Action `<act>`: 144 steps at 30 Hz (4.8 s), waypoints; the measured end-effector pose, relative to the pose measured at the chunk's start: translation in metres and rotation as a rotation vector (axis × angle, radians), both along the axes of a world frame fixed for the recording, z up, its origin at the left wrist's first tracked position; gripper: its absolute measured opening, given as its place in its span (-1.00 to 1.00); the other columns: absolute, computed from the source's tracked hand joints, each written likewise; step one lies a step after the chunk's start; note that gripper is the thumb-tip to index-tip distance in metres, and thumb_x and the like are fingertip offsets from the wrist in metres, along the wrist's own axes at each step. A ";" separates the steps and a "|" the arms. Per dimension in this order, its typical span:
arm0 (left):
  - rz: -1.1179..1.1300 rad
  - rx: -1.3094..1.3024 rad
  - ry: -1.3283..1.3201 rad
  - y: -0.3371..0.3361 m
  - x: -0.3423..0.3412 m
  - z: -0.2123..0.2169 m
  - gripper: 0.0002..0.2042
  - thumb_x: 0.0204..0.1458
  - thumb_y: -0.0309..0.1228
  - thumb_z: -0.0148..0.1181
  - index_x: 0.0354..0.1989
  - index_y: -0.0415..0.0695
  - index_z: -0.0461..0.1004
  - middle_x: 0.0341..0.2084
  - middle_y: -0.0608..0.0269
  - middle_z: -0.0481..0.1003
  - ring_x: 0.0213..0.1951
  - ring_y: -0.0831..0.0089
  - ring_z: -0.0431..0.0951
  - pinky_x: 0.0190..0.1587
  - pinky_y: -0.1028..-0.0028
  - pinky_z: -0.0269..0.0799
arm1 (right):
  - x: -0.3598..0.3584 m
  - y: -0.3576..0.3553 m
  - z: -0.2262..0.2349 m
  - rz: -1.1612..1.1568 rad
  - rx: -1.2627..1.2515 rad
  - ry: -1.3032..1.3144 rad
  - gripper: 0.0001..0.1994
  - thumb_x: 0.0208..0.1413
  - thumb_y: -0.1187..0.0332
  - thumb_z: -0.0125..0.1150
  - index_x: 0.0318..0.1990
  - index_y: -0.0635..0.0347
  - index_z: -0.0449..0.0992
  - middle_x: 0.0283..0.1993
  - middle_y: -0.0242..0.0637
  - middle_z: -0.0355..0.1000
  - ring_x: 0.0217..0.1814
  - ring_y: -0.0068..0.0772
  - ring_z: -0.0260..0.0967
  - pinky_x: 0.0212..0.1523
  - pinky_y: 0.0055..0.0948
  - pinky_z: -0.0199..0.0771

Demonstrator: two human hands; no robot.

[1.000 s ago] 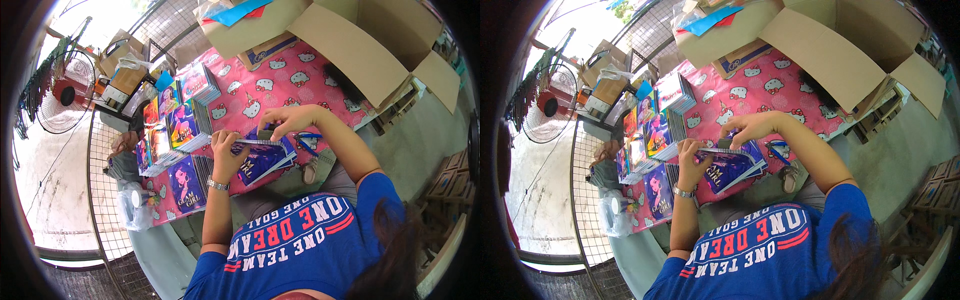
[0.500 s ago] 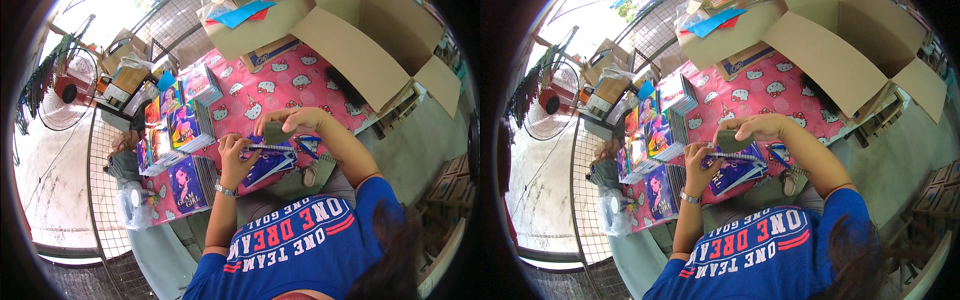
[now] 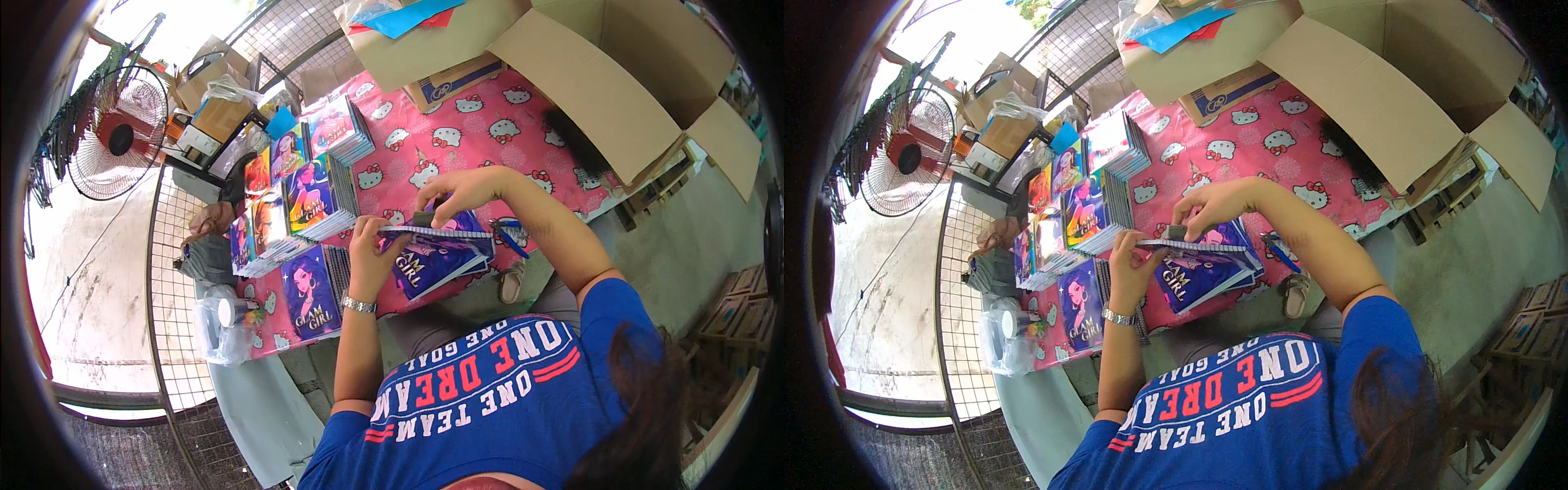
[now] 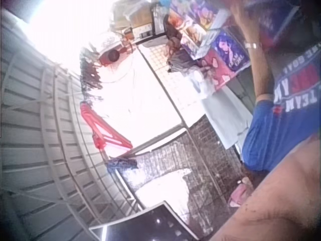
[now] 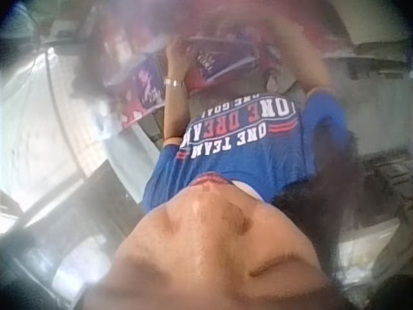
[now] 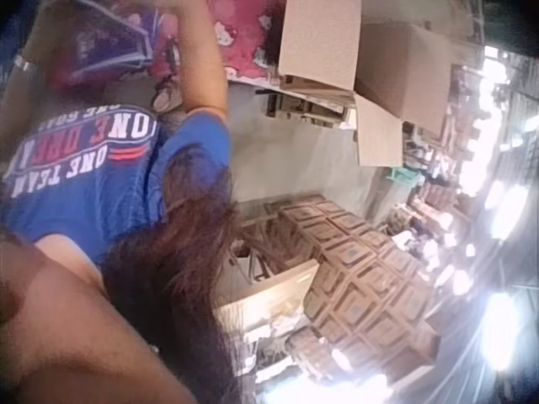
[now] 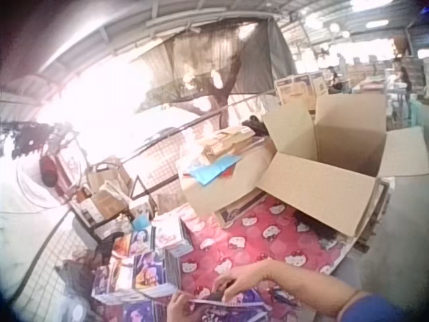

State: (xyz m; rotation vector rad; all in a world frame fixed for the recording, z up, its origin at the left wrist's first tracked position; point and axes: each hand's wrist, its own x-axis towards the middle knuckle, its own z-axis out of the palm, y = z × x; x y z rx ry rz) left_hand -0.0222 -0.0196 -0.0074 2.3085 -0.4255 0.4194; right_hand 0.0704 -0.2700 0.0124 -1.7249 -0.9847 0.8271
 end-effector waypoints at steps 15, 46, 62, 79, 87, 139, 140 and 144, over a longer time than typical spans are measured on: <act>-0.189 -0.233 0.175 0.004 0.015 -0.014 -0.71 -0.16 -0.56 0.46 -0.26 -0.28 0.49 -0.36 0.29 0.42 -0.40 0.54 0.49 -0.35 0.54 0.43 | -0.001 0.011 0.000 0.125 0.562 0.591 -0.53 0.05 0.16 0.29 0.08 0.21 0.47 -0.06 -0.40 0.45 -0.06 -0.57 0.39 0.02 -0.52 0.35; 0.233 -0.708 0.270 -0.006 0.007 -0.031 -0.84 0.22 -0.40 0.16 -0.19 -0.28 0.48 -0.43 0.37 0.42 -0.49 0.67 0.44 -0.55 0.56 0.59 | -0.134 -0.070 -0.183 -0.909 -0.507 -0.707 -0.36 -0.06 0.30 0.37 0.22 0.20 0.33 0.19 -0.04 0.29 0.23 0.07 0.22 0.25 0.01 0.20; 0.180 -0.743 0.153 -0.013 -0.003 -0.041 -0.80 0.13 -0.61 0.18 -0.08 -0.29 0.55 -0.45 0.35 0.54 -0.44 0.68 0.51 -0.44 0.60 0.51 | -0.109 0.050 -0.027 -0.714 0.101 -0.907 -0.43 -0.03 0.21 0.37 0.14 0.29 0.43 0.01 -0.13 0.45 0.06 -0.15 0.40 0.05 -0.23 0.34; 0.312 0.594 0.018 0.100 -0.021 0.128 -0.89 -0.10 -0.52 0.09 -0.40 -0.18 0.53 -0.45 0.05 0.52 -0.30 0.03 0.50 -0.22 0.20 0.39 | -0.094 -0.096 -0.134 -0.787 -0.439 -0.466 -0.48 -0.24 0.27 0.36 0.01 0.11 0.52 -0.05 -0.14 0.41 0.09 -0.03 0.34 0.17 -0.18 0.34; 0.561 0.575 0.422 0.184 -0.012 0.003 -0.46 -0.06 -0.25 0.29 0.18 0.04 0.41 0.25 -0.07 0.28 0.29 -0.05 0.23 0.29 0.11 0.18 | -0.047 -0.131 -0.124 -0.924 -0.427 -0.460 -0.60 -0.04 0.24 0.28 -0.02 0.16 0.53 -0.07 -0.07 0.44 0.06 0.00 0.38 0.08 -0.12 0.41; -0.046 0.049 0.005 -0.022 0.020 0.019 -0.82 -0.07 -0.58 0.26 -0.27 -0.16 0.49 -0.47 0.18 0.52 -0.35 0.19 0.50 -0.23 0.29 0.38 | -0.023 -0.107 -0.045 -0.844 0.243 -0.307 -0.75 0.27 0.31 0.12 0.01 0.15 0.57 -0.09 -0.21 0.47 -0.02 -0.37 0.43 0.00 -0.38 0.43; -0.114 0.119 -0.048 -0.025 0.017 0.027 -0.82 -0.08 -0.59 0.24 -0.26 -0.15 0.50 -0.46 0.17 0.52 -0.34 0.19 0.50 -0.19 0.29 0.37 | -0.036 -0.097 -0.043 -0.763 0.319 -0.206 -0.75 0.28 0.34 0.11 0.04 0.13 0.56 -0.09 -0.28 0.45 -0.04 -0.53 0.40 -0.03 -0.46 0.42; -0.233 0.302 -0.089 -0.029 0.010 0.025 -0.77 -0.12 -0.62 0.18 -0.24 -0.14 0.52 -0.40 0.14 0.53 -0.24 0.15 0.51 -0.01 0.25 0.30 | -0.068 -0.060 -0.043 -0.720 0.325 -0.418 -0.76 0.15 0.42 0.23 -0.02 0.09 0.60 -0.18 -0.30 0.47 -0.08 -0.40 0.43 -0.06 -0.40 0.43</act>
